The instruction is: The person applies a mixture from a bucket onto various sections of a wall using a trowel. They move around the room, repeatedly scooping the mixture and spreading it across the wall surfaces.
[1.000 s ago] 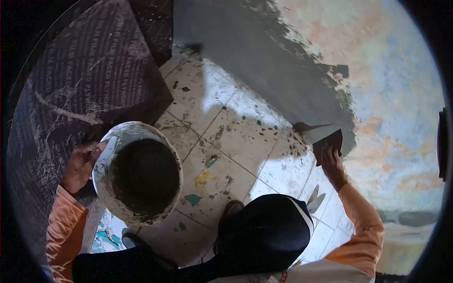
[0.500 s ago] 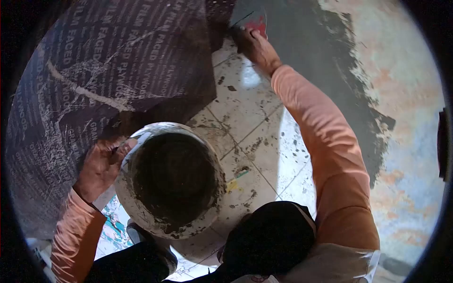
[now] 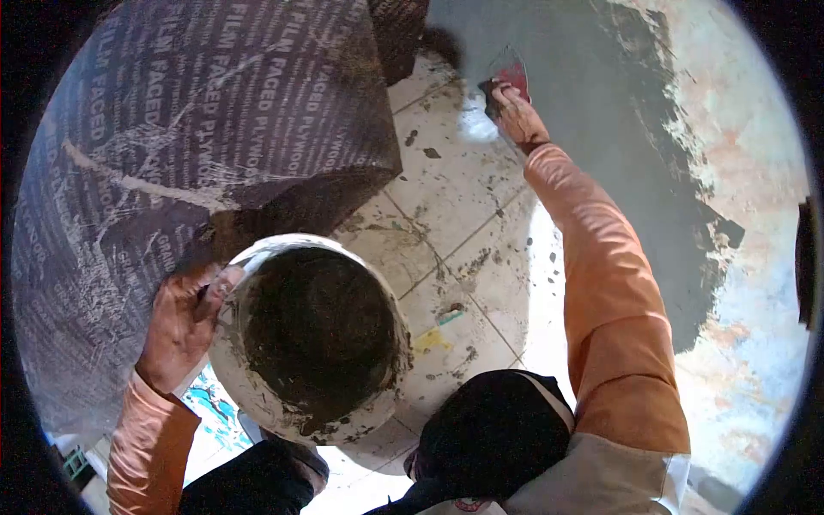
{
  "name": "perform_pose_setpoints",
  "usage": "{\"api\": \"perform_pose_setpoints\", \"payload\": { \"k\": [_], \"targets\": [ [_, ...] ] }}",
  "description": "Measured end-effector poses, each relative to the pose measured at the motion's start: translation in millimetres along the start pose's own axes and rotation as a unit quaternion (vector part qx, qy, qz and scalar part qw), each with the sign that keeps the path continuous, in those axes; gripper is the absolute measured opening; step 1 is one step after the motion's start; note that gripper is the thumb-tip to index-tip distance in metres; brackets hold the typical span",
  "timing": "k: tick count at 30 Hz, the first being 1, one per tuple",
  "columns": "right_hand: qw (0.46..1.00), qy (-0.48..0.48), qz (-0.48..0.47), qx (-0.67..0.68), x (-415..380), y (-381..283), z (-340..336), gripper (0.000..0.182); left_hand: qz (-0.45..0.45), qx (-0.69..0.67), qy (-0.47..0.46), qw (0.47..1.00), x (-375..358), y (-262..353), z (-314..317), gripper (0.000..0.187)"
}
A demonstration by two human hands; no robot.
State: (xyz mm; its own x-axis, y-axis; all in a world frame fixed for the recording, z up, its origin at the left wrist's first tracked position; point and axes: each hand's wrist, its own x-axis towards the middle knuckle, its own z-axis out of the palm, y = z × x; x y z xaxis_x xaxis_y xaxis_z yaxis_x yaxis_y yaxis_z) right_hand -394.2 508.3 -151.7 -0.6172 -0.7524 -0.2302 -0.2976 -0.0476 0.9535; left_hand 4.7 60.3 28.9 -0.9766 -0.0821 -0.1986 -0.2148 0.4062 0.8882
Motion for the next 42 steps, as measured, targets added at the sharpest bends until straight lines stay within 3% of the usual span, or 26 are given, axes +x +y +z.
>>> {"api": "perform_pose_setpoints", "payload": {
  "k": [1, 4, 5, 8, 9, 14, 18, 21, 24, 25, 26, 28, 29, 30, 32, 36, 38, 40, 41, 42],
  "targets": [
    [1.0, 0.013, -0.02, 0.015, -25, -7, 0, 0.026, -0.064, 0.078, -0.04, 0.994, 3, 6, -10, 0.033],
    [0.997, 0.013, -0.053, 0.045, -88, -20, 13, 0.025, -0.073, 0.044, -0.064, 0.994, 5, 16, -9, 0.033],
    [0.998, 0.01, -0.053, 0.042, -110, -24, 17, 0.025, -0.007, 0.058, -0.048, 0.997, 5, -3, -9, 0.032],
    [0.993, -0.051, -0.084, 0.07, -186, -43, 17, 0.027, -0.028, 0.065, -0.108, 0.992, 7, 6, -18, 0.032],
    [0.991, -0.086, -0.087, 0.056, -211, -47, 7, 0.029, 0.013, 0.008, -0.058, 0.998, 5, -18, -14, 0.033],
    [0.976, -0.149, -0.103, 0.12, -339, -81, 14, 0.034, 0.01, 0.02, -0.089, 0.996, 10, -29, -31, 0.033],
    [0.981, -0.062, 0.04, 0.181, -456, -108, 8, 0.036, 0.002, 0.083, -0.121, 0.989, 20, -27, -37, 0.036],
    [0.985, -0.118, -0.031, 0.122, -533, -99, -19, 0.025, -0.045, 0.11, -0.131, 0.984, 17, -5, -29, 0.042],
    [0.979, -0.149, -0.041, 0.134, -599, -110, -23, 0.034, -0.034, 0.12, -0.148, 0.981, 19, 1, -30, 0.044],
    [0.979, -0.15, -0.038, 0.134, -610, -108, -36, 0.034, -0.072, 0.144, -0.151, 0.975, 20, 2, -36, 0.044],
    [0.977, -0.16, -0.057, 0.131, -619, -102, -47, 0.039, -0.066, 0.144, -0.147, 0.976, 26, -26, -41, 0.044],
    [0.957, -0.226, -0.108, 0.144, -634, -85, -69, 0.051, 0.209, -0.024, -0.025, 0.977, 32, -103, -40, 0.039],
    [0.971, -0.177, -0.006, 0.163, -641, -84, -82, 0.053, 0.109, -0.038, -0.032, 0.993, 32, -92, -38, 0.033],
    [0.965, -0.216, -0.05, 0.142, -633, -69, -101, 0.062, 0.11, -0.043, -0.022, 0.993, 28, -70, -33, 0.033],
    [0.954, -0.195, 0.005, 0.229, -578, -13, -143, 0.061, -0.04, 0.052, -0.099, 0.993, 19, -19, -27, 0.031],
    [0.962, -0.073, 0.108, 0.24, -425, 79, -183, 0.064, -0.03, 0.048, -0.148, 0.987, 15, 5, -25, 0.031],
    [0.964, 0.031, 0.16, 0.209, -341, 116, -182, 0.055, -0.01, -0.052, -0.17, 0.984, 19, -12, -31, 0.032],
    [0.963, 0.098, 0.177, 0.176, -258, 142, -159, 0.051, -0.022, 0.032, -0.163, 0.986, 17, 0, -31, 0.033],
    [0.971, 0.114, 0.161, 0.132, -216, 158, -149, 0.053, -0.013, 0.02, -0.159, 0.987, 18, 1, -28, 0.033],
    [0.977, 0.131, 0.145, 0.087, -174, 171, -141, 0.056, 0.008, -0.082, -0.166, 0.983, 17, -6, -26, 0.033]
  ]
}}
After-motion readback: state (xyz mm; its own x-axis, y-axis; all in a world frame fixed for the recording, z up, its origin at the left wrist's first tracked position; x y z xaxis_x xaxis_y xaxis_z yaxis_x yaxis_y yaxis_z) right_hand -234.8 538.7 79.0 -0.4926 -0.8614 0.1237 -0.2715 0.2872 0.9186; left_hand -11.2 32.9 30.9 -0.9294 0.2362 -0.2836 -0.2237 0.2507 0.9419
